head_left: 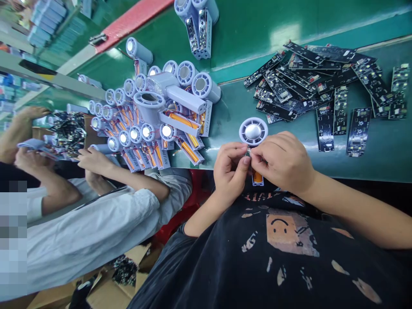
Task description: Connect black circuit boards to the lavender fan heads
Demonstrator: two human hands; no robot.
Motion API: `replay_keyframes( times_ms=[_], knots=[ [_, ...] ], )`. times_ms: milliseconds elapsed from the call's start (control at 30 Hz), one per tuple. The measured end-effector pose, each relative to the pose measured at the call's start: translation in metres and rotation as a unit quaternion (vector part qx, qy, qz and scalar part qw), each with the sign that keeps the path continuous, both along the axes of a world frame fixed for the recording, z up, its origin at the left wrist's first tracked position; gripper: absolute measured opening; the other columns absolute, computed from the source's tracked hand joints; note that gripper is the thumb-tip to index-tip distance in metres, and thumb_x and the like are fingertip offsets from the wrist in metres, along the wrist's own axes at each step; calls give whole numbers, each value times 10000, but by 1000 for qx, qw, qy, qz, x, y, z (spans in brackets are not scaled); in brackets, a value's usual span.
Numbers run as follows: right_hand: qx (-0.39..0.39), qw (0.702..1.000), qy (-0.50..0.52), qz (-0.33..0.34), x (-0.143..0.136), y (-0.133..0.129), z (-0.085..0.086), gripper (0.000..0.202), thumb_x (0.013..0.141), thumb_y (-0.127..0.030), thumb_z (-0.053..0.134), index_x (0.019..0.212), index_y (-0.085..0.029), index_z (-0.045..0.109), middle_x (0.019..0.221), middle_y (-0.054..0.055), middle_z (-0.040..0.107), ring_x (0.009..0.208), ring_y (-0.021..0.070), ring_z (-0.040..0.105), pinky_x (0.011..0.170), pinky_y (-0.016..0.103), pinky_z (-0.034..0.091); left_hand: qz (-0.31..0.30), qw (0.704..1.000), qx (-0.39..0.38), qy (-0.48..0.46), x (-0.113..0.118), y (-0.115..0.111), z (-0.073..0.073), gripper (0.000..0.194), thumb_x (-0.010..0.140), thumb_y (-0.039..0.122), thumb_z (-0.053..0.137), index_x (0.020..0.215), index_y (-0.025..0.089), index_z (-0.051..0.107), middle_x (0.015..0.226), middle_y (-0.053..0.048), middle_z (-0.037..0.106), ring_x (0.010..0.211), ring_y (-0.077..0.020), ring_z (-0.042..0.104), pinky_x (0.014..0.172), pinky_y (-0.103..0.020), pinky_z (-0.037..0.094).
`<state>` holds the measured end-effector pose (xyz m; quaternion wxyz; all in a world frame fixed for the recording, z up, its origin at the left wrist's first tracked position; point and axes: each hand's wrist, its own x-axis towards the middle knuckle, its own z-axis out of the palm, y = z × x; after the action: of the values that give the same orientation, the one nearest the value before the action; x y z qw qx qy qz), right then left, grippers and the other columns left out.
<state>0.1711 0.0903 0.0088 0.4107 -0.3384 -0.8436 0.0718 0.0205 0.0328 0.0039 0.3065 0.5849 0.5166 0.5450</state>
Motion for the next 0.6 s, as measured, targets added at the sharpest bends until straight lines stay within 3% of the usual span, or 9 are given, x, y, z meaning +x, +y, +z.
replay_keyframes(
  times_ms=[267, 467, 600],
  knots=[
    [23, 997, 49, 54, 6, 2, -7, 193, 958, -158, 570, 772, -204, 596, 720, 27, 656, 731, 180, 602, 729, 337, 460, -18, 999, 7, -44, 1, 0, -5, 112, 984, 276, 626, 1082, 235, 661, 1090, -5, 615, 575, -8, 585, 450, -125, 504],
    [-18, 999, 29, 34, 7, 1, -5, 243, 973, -173, 537, 736, -213, 573, 657, 4, 614, 657, 175, 575, 677, 334, 458, -8, 997, 27, 68, -3, 1, 0, 96, 955, 251, 662, 1045, 240, 695, 1077, -31, 688, 966, -153, 678, 751, -284, 606],
    [-32, 996, 47, 63, 6, 2, -6, 199, 987, -184, 537, 803, -195, 614, 751, 27, 673, 745, 184, 622, 725, 338, 464, -36, 998, 0, -49, -4, 2, -3, 120, 974, 251, 636, 1087, 253, 676, 1098, -10, 656, 674, -54, 655, 481, -148, 519]
  ],
)
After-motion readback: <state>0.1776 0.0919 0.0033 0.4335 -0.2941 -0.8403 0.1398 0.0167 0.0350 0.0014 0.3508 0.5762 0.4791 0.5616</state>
